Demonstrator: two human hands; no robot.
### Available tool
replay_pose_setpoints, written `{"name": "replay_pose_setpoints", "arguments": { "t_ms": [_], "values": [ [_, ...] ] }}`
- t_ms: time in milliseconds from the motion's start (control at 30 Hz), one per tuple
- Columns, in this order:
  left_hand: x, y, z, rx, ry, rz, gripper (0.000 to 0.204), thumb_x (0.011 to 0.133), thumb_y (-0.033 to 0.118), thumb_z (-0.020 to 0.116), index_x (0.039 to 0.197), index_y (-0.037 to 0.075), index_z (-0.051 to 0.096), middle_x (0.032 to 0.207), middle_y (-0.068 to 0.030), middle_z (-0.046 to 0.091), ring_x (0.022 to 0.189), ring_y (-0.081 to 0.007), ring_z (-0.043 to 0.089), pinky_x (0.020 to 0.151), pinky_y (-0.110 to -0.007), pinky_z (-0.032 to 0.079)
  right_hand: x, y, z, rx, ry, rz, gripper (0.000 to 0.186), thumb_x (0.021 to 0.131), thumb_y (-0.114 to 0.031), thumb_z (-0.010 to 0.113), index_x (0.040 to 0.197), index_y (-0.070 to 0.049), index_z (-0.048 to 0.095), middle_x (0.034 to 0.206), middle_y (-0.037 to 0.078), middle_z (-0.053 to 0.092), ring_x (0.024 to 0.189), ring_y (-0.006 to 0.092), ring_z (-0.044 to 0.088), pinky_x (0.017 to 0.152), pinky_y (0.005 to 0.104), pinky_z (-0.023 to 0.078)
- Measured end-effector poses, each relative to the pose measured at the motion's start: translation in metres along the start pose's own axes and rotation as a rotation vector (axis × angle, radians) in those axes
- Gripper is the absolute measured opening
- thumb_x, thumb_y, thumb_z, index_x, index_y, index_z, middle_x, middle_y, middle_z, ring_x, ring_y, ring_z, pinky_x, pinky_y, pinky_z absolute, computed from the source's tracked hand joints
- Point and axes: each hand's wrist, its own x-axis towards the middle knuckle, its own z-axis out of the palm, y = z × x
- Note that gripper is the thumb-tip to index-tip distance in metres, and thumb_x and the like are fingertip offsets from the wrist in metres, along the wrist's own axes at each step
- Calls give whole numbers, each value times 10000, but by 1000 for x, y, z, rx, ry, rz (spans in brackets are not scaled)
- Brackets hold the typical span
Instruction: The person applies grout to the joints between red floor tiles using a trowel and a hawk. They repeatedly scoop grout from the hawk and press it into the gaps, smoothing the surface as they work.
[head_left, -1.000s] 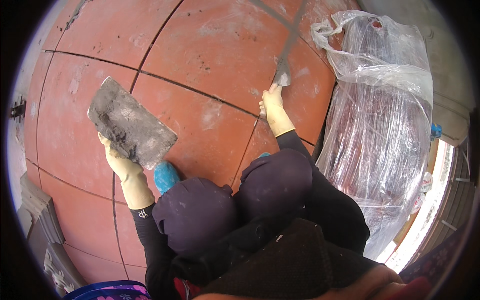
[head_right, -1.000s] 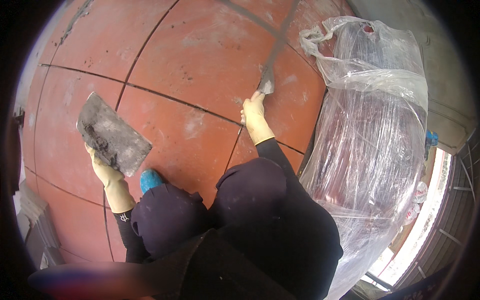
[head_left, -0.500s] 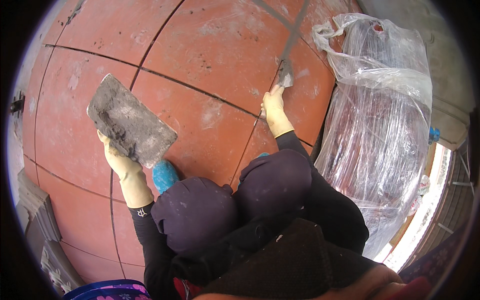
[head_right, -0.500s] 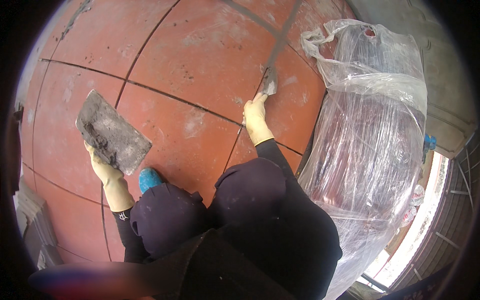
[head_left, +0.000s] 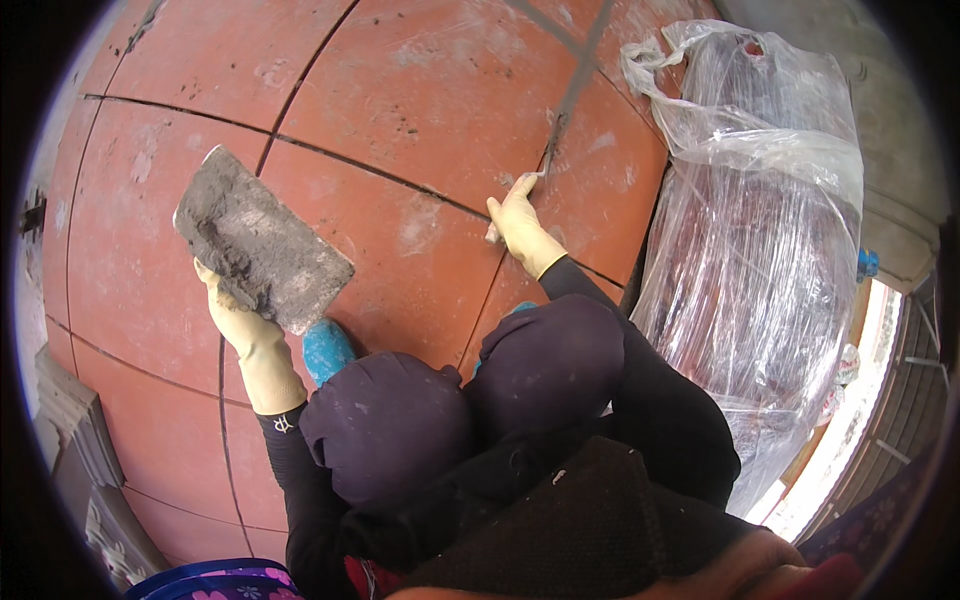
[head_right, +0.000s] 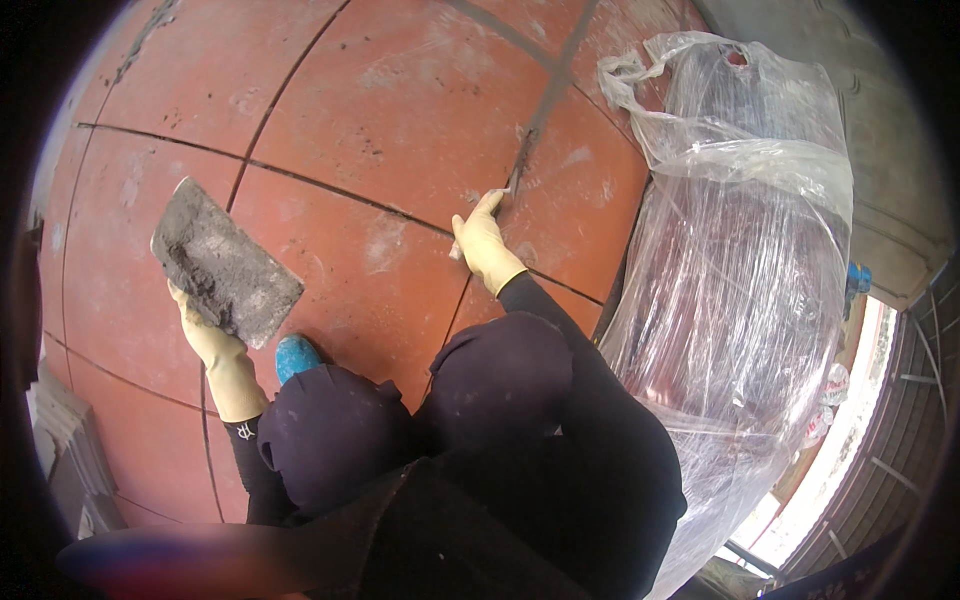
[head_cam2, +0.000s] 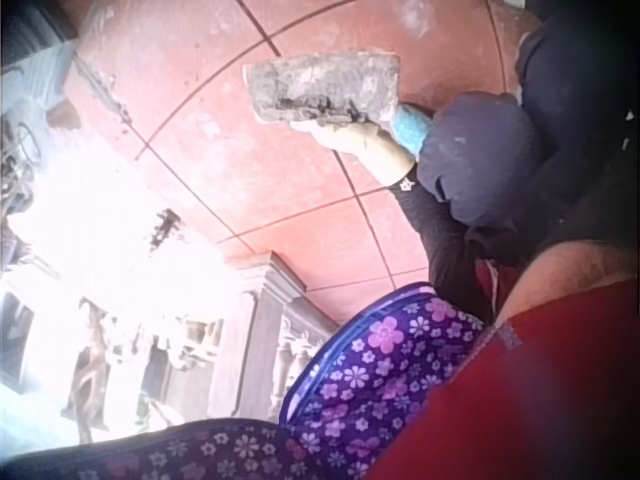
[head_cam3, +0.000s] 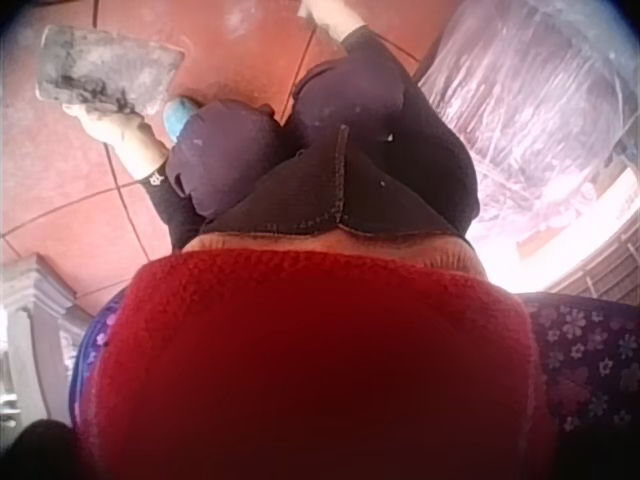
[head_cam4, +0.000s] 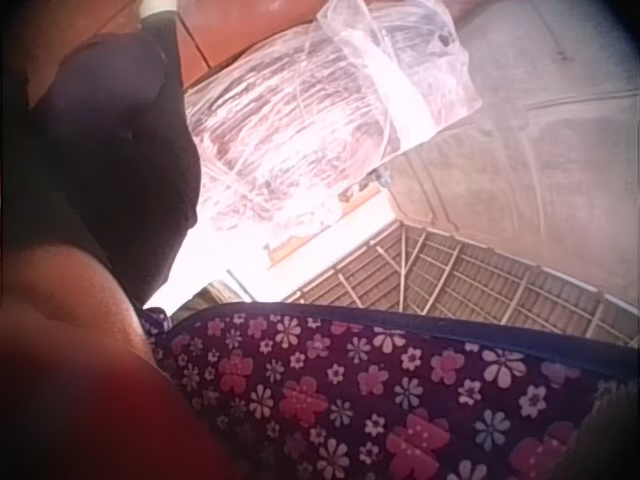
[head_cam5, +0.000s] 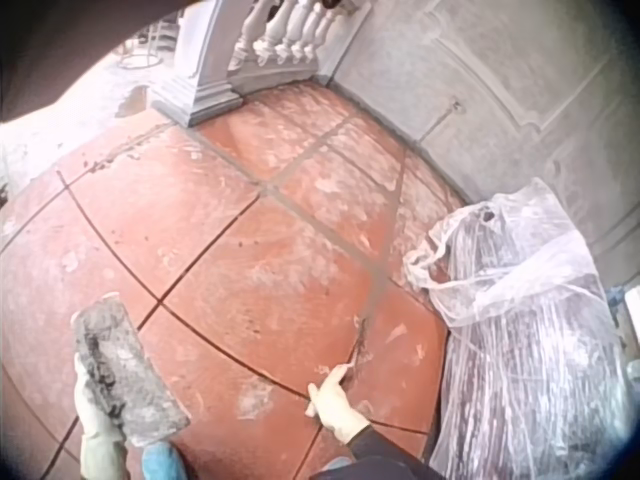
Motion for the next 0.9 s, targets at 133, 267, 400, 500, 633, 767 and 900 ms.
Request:
{"name": "replay_pose_setpoints", "arguments": {
  "t_ms": [133, 267, 400, 500, 633, 767, 900],
  "values": [
    [-1, 1, -1, 0, 15, -31, 627, 1045, 494, 476, 1546, 126, 396, 1540, -95, 470, 1368, -298, 482, 1125, -446, 405, -2, 12, 10, 154, 72, -92, 912, 1038, -149, 504, 1567, -72, -236, 880, 144, 666, 483, 169, 532, 480, 322, 467],
    [-1, 4, -2, -7, 9, -52, 621, 1048, 497, 468, 1542, 127, 401, 1538, -93, 471, 1365, -293, 484, 1126, -440, 400, -8, 6, -4, 277, 165, -105, 894, 1044, -161, 505, 1580, -74, -206, 958, 147, 664, 484, 151, 513, 444, 308, 435],
    [-2, 4, -1, -42, 16, -63, 612, 1049, 497, 461, 1536, 129, 408, 1535, -86, 474, 1364, -292, 483, 1123, -442, 400, -13, -3, -14, 315, 63, -129, 847, 1057, -164, 464, 1585, -92, -195, 1527, 131, 484, 534, 139, 512, 470, 287, 458],
    [-4, 4, -1, -28, -33, -18, 609, 1048, 495, 467, 1534, 133, 412, 1527, -82, 484, 1363, -289, 485, 1120, -438, 406, -15, -7, -14, 316, 74, -107, 838, 1057, -160, 461, 1588, -83, -182, 1510, 128, 497, 543, 130, 509, 472, 286, 456],
    [-4, 5, 0, 14, -6, 1, 605, 1048, 489, 472, 1534, 133, 411, 1525, -83, 484, 1362, -289, 487, 1118, -442, 412, -13, -11, -17, 361, 76, -82, 822, 1059, -151, 453, 1593, -74, -167, 1451, 130, 534, 542, 124, 502, 474, 286, 452],
    [-4, 7, 1, 6, 4, -37, 602, 1050, 473, 475, 1542, 134, 400, 1538, -89, 469, 1375, -292, 477, 1128, -450, 407, -10, -11, -20, 321, 84, -75, 823, 1059, -141, 450, 1592, -78, -174, 1382, 140, 571, 514, 130, 487, 461, 295, 441],
    [-5, 9, 3, -37, -16, -36, 589, 1055, 449, 472, 1548, 137, 393, 1545, -90, 461, 1384, -295, 469, 1139, -451, 399, -9, -11, -19, 394, 83, -56, 831, 1057, -137, 455, 1594, -95, -179, 1313, 148, 602, 504, 132, 475, 445, 304, 425]
  ]
}}
